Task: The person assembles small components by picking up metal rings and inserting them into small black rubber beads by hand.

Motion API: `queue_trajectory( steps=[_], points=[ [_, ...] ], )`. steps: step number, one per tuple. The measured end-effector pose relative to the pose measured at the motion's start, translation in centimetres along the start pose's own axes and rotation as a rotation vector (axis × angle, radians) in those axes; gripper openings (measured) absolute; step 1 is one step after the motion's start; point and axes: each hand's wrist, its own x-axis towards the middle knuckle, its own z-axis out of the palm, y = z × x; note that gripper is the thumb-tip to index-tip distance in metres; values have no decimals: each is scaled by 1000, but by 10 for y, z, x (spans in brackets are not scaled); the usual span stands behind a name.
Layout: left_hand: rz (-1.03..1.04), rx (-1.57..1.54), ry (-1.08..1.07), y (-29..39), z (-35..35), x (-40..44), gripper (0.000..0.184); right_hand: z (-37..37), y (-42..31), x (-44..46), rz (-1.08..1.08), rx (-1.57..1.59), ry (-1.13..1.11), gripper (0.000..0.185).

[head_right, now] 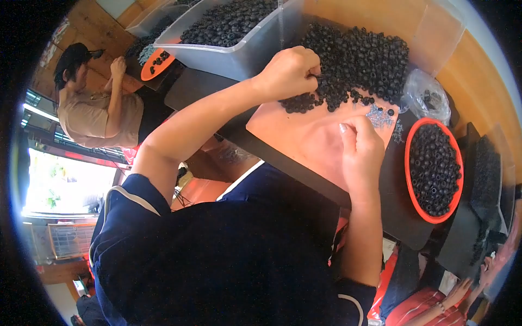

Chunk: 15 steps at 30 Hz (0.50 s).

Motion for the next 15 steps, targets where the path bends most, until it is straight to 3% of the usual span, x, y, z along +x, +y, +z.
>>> queue_trajectory(
  steps=[2,3,5,8,15],
  points=[
    [63,-144,43,33,-15,-14,12,-3,0,1,28,4,21,8],
    [108,-265,-33,46,-17,-22,11,-3,1,2,14,5,29,8],
    [279,-190,-77,59,-4,-41,12,-2,2,4,-17,9,43,8],
    [316,-144,-76,59,7,-61,12,-1,3,3,3,-3,32,8],
    [52,-97,114,64,-9,-85,11,-3,2,1,21,68,64,7]
  ],
)
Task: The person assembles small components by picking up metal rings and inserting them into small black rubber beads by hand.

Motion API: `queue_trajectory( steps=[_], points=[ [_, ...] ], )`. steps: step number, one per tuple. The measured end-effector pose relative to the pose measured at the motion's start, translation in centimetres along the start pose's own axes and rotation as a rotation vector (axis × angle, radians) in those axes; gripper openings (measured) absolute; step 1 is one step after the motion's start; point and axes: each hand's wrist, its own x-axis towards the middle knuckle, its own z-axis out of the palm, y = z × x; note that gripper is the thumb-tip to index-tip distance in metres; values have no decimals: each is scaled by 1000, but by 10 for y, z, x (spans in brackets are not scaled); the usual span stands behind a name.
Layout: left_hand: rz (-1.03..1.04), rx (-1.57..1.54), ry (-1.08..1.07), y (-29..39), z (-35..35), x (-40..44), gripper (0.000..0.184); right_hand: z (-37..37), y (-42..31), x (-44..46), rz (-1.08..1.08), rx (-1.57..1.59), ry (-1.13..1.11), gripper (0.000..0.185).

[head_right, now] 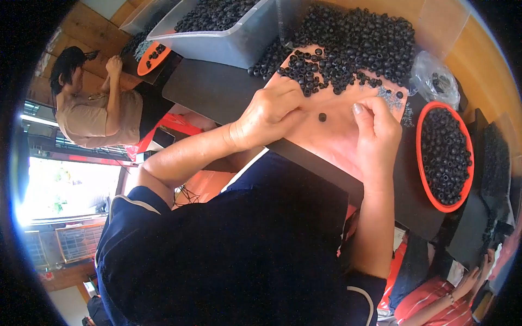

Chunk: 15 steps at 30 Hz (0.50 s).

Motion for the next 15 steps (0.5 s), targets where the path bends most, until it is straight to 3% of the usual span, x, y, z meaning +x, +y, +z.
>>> queue_trajectory(
  steps=[4,15],
  points=[
    [-139,-62,-11,18,4,-6,10,2,0,-1,-14,39,-6,6],
    [17,-11,-77,6,26,9,18,-4,2,-3,-46,60,33,7]
  ],
)
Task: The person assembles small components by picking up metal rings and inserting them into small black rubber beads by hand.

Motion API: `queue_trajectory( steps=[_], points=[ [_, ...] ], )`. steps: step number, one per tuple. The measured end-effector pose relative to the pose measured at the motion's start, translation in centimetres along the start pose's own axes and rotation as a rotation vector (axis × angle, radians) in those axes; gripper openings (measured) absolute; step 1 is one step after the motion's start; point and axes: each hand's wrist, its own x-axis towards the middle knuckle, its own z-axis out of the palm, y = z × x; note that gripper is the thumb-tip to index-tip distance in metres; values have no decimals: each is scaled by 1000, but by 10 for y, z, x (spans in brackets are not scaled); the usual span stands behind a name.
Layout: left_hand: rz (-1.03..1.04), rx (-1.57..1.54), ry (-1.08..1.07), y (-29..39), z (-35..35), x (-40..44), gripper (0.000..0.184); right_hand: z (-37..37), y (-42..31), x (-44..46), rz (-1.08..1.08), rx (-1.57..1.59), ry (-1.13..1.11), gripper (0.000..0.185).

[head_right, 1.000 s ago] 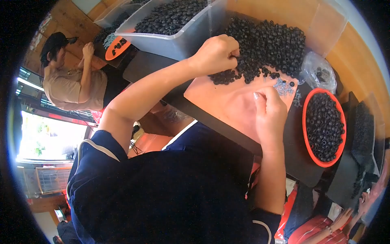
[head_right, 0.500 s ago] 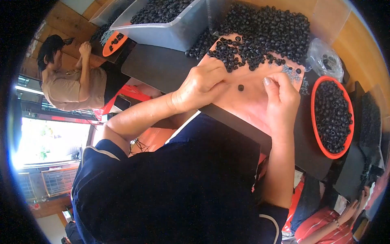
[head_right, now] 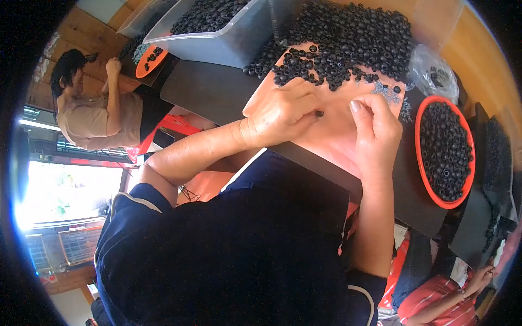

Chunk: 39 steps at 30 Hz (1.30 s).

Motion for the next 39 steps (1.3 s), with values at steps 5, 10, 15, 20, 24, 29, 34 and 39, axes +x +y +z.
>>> queue_trajectory(
  steps=[5,10,15,20,24,29,34,39],
  points=[
    [-1,89,-52,6,0,7,20,-1,-1,0,15,19,-18,7],
    [8,153,-76,4,7,8,22,-2,2,0,15,46,-8,6],
    [-52,4,-44,4,0,4,27,-3,-4,-1,96,115,2,5],
    [-68,6,-54,4,-5,0,27,-1,-6,-1,115,143,-13,5],
    [-61,-6,-19,1,-3,-2,26,-1,-7,-1,98,151,-18,4],
    [-193,71,-23,6,-12,-3,27,2,-7,-1,66,116,-58,5],
    [-147,128,-6,6,-8,-4,18,2,-7,-2,28,84,-116,5],
    [-157,55,7,0,2,-4,15,5,-11,-3,-18,41,-167,5]
  ],
)
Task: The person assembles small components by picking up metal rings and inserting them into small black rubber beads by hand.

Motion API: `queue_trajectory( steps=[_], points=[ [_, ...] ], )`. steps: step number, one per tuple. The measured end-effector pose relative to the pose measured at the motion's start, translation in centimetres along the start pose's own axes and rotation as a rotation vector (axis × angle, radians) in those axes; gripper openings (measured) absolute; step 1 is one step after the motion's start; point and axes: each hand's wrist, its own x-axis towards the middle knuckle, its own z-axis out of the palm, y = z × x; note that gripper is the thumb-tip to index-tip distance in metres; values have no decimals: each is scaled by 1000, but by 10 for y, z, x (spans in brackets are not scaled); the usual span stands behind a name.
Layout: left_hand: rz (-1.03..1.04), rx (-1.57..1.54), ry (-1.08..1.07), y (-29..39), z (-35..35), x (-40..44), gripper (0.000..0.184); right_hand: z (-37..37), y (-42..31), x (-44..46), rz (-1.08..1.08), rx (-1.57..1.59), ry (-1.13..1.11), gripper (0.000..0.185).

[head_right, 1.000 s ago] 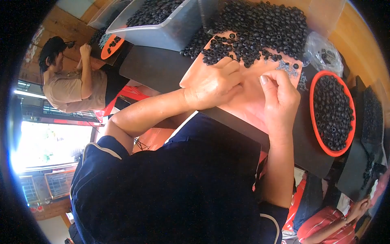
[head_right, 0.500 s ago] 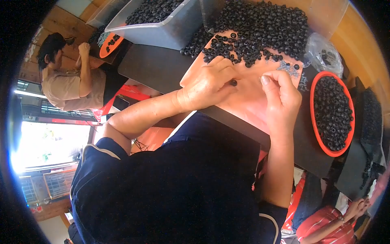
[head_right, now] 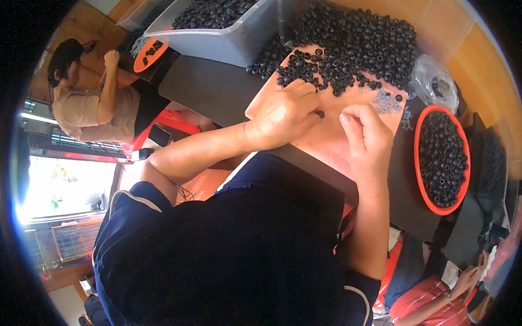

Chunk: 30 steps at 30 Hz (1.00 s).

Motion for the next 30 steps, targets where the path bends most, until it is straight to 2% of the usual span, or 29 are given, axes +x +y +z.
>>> queue_trajectory(
  steps=[7,10,13,16,19,22,25,28,30],
  points=[
    [-141,-371,-58,14,-5,-2,18,6,1,-1,-75,-45,-80,6],
    [-346,-705,-91,22,-11,-1,17,5,-1,1,-137,-47,-92,7],
    [-519,-882,-161,22,-14,-4,16,8,-6,1,-232,-73,-82,7],
    [-810,-1196,-162,30,-21,-3,14,12,-10,2,-368,-133,-80,11],
    [-894,-1433,-45,25,-14,-8,16,17,-12,3,-451,-197,-68,19],
    [-846,-1480,54,32,-3,-9,18,18,-10,2,-468,-210,-29,25],
    [-850,-1392,-152,38,-22,-2,19,12,-9,3,-455,-182,-3,24],
    [-818,-1406,-228,28,-22,-3,20,9,-16,2,-490,-267,-22,22],
    [-790,-1381,-175,19,-20,-7,20,0,-20,2,-416,-396,-61,18]
  ],
)
